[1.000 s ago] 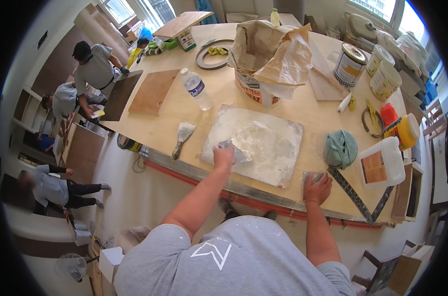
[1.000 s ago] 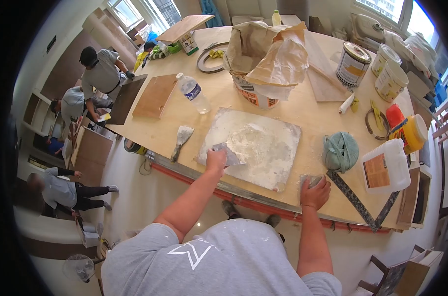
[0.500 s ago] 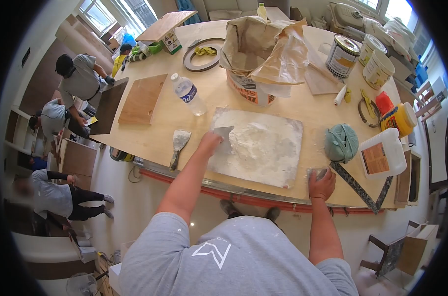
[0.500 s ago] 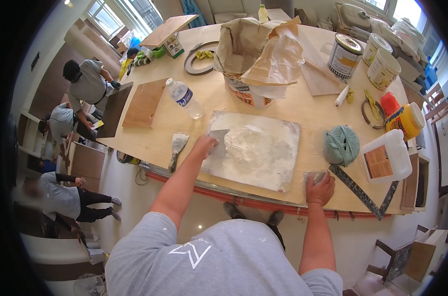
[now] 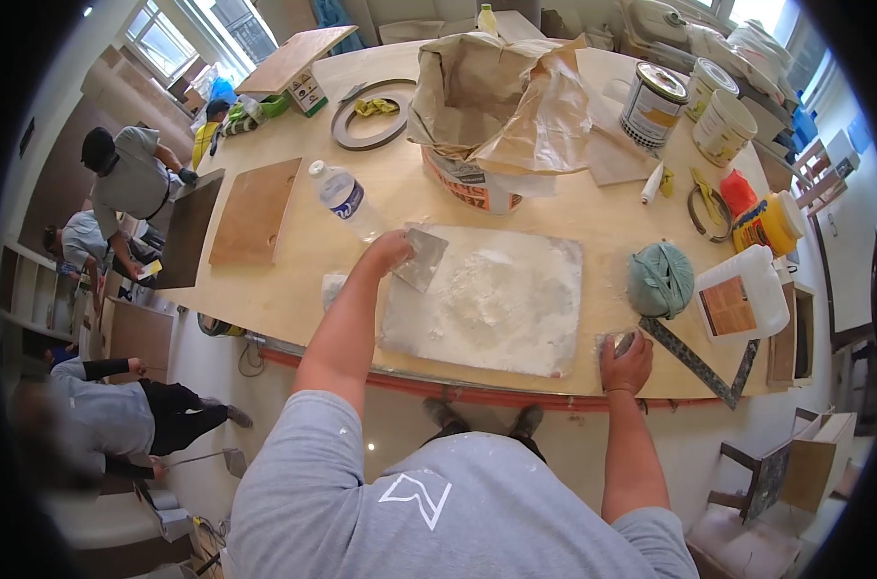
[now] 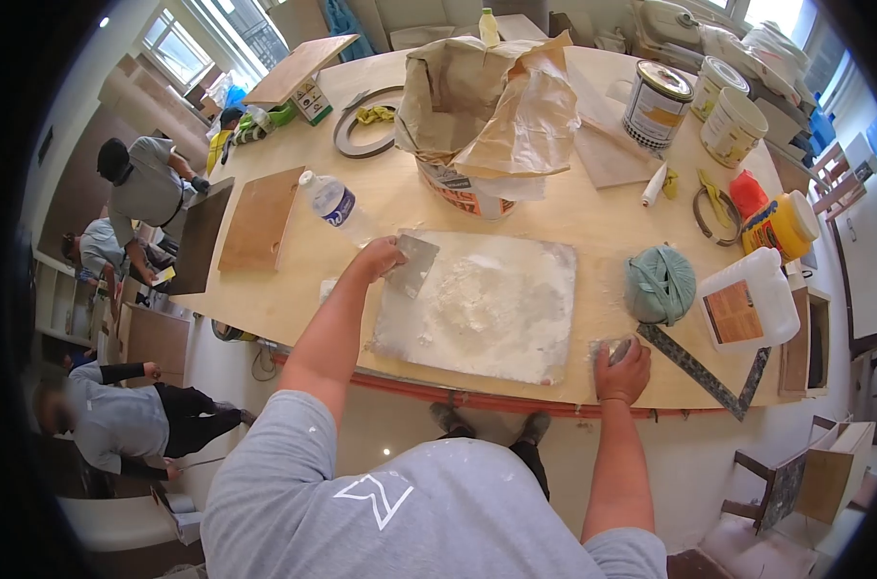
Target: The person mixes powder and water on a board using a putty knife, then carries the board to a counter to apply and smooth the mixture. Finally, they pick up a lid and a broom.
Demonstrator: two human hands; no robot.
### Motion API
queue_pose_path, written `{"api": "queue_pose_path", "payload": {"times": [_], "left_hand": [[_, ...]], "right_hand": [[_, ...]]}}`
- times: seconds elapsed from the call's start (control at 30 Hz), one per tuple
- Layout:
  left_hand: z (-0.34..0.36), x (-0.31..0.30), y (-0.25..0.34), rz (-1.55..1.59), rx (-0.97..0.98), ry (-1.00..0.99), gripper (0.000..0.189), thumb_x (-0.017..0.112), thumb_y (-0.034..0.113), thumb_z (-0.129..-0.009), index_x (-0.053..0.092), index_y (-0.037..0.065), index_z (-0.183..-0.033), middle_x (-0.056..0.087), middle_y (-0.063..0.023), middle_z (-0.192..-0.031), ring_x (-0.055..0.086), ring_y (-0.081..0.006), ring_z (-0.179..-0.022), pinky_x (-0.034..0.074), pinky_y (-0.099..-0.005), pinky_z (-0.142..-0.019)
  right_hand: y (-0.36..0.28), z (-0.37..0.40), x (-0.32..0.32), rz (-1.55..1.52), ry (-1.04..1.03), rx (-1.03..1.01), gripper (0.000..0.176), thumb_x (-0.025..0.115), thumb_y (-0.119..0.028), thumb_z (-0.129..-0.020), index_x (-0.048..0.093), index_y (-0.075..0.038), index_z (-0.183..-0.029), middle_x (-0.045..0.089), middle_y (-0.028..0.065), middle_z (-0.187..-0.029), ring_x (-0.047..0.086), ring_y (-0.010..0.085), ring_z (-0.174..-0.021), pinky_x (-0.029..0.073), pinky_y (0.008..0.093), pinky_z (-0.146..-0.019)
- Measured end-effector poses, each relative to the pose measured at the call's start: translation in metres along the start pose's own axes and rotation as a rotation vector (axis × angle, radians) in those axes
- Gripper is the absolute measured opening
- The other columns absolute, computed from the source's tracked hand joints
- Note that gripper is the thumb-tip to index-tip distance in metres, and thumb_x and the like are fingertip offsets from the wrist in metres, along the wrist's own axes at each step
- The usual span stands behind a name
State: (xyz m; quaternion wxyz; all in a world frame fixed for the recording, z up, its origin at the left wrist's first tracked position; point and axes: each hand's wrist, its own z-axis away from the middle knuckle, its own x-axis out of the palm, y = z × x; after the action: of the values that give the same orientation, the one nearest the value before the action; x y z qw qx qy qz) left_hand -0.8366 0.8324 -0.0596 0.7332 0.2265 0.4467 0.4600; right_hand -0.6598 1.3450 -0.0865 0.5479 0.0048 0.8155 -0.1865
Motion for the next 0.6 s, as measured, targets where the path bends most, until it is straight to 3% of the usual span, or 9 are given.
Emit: {"api": "queue_pose_path", "payload": {"times": [0.13,0.3,0.4,0.43,0.53,0.6], "left_hand": [[-0.028,0.022,0.023,-0.25,0.197,-0.076,0.042,0.065,0.01,-0.075,0.063,0.0,-0.116,0.068,-0.016,-0.095,0.063,-0.0248,-0.086,0.049,-0.0363,-0.08],[0.034,0.057,0.109,-0.584,0.487,-0.009,0.045,0.055,0.01,-0.081,0.059,0.0,-0.125,0.068,-0.0257,-0.1,0.065,-0.0382,-0.095,0.049,-0.0434,-0.084],[0.071,0.07,0.133,-0.868,0.552,0.0,0.046,0.05,0.009,-0.082,0.057,0.002,-0.127,0.067,-0.0265,-0.101,0.064,-0.0412,-0.095,0.05,-0.0457,-0.083],[0.089,0.072,0.148,-0.949,0.478,-0.037,0.044,0.049,0.008,-0.083,0.058,0.004,-0.126,0.068,-0.0239,-0.096,0.065,-0.0408,-0.092,0.051,-0.0465,-0.082],[0.081,0.079,0.142,-0.867,0.759,0.115,0.042,0.049,0.007,-0.084,0.06,0.007,-0.124,0.069,-0.0209,-0.089,0.066,-0.0388,-0.087,0.051,-0.0463,-0.081],[0.069,0.091,0.147,-1.013,0.664,0.076,0.039,0.048,0.004,-0.082,0.065,0.011,-0.116,0.07,-0.0172,-0.093,0.066,-0.0357,-0.091,0.051,-0.0453,-0.082]], "right_hand": [[-0.001,-0.001,0.0,0.005,-0.015,-0.001,0.058,0.069,-0.042,-0.079,0.051,-0.006,-0.121,0.056,0.0178,-0.107,0.055,0.0386,-0.1,0.046,0.0501,-0.084],[0.0,-0.002,-0.001,-0.02,0.001,-0.014,0.058,0.069,-0.042,-0.079,0.052,-0.005,-0.12,0.056,0.018,-0.105,0.056,0.0388,-0.098,0.046,0.0501,-0.083],[0.001,-0.002,-0.001,-0.03,0.006,-0.016,0.059,0.069,-0.042,-0.079,0.052,-0.005,-0.121,0.057,0.018,-0.105,0.056,0.0388,-0.098,0.046,0.05,-0.083],[0.002,-0.002,-0.002,-0.033,0.008,-0.018,0.059,0.069,-0.042,-0.079,0.052,-0.004,-0.121,0.057,0.0179,-0.105,0.056,0.0388,-0.098,0.046,0.0499,-0.083],[0.001,-0.003,-0.005,-0.045,-0.046,0.02,0.059,0.068,-0.043,-0.08,0.052,-0.004,-0.122,0.057,0.0175,-0.105,0.056,0.0387,-0.098,0.046,0.0497,-0.084],[0.002,-0.001,-0.003,-0.025,-0.033,0.017,0.06,0.068,-0.043,-0.08,0.052,-0.004,-0.122,0.057,0.0174,-0.105,0.056,0.0384,-0.099,0.046,0.0494,-0.084]]}}
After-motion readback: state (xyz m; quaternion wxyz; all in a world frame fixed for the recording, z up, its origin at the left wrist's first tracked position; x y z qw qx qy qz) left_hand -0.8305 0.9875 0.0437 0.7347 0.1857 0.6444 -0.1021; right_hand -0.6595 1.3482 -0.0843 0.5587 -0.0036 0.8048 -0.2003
